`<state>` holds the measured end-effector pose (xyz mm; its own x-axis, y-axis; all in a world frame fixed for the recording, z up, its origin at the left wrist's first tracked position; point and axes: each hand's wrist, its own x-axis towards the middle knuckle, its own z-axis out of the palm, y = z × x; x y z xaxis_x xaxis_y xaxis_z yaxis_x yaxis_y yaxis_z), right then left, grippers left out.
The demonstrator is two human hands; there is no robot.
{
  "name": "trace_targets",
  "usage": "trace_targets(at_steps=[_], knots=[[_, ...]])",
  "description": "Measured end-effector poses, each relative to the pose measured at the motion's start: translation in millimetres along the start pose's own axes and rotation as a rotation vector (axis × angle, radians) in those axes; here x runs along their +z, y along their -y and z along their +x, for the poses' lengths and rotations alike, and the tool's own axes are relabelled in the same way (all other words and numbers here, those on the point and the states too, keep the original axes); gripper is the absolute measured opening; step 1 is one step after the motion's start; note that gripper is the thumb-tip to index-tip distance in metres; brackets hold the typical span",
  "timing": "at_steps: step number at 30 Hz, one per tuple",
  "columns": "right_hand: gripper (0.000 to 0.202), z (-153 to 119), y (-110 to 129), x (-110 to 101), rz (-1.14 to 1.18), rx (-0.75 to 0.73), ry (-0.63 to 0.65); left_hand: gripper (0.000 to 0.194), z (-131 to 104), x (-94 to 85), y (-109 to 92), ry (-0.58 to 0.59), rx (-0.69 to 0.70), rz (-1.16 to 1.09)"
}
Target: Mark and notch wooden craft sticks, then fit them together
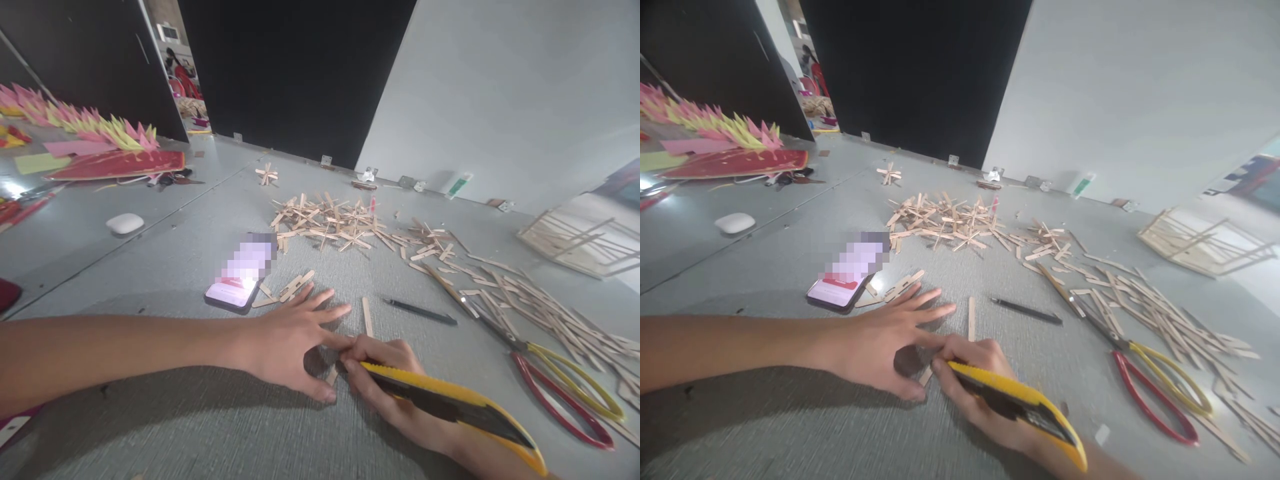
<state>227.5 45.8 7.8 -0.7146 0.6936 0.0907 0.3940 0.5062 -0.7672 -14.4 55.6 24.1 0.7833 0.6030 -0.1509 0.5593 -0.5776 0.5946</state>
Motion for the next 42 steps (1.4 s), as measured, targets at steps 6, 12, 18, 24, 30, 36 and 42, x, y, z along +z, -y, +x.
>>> trace_targets(at_steps=[6,12,18,24,30,36,42], knots=[[0.030,-1,1,2,-0.001,0.001,-0.012,0.075,-1,2.2,-1,-0.010,-0.010,-0.001],[0.029,2,4,2,0.038,-0.020,0.055,0.066,1,5.9,-4,-0.038,-0.014,0.021],[0.022,4,-1,-2,0.092,-0.062,0.132,0.059,3,9.4,-3,-0.075,-0.031,0.014],[0.029,4,-2,-5,0.100,-0.041,0.139,0.059,3,2.6,-8,-0.034,-0.062,0.029],[0.033,6,2,-3,0.102,0.025,0.121,0.064,1,2.4,-7,-0.026,-0.064,-0.015],[0.024,1,5,-10,0.093,0.133,0.018,0.070,0,9.4,-2,-0.053,-0.064,-0.041],[0.025,-2,16,-53,0.210,0.184,-0.022,0.084,-2,11.6,4,-0.062,-0.041,-0.076]])
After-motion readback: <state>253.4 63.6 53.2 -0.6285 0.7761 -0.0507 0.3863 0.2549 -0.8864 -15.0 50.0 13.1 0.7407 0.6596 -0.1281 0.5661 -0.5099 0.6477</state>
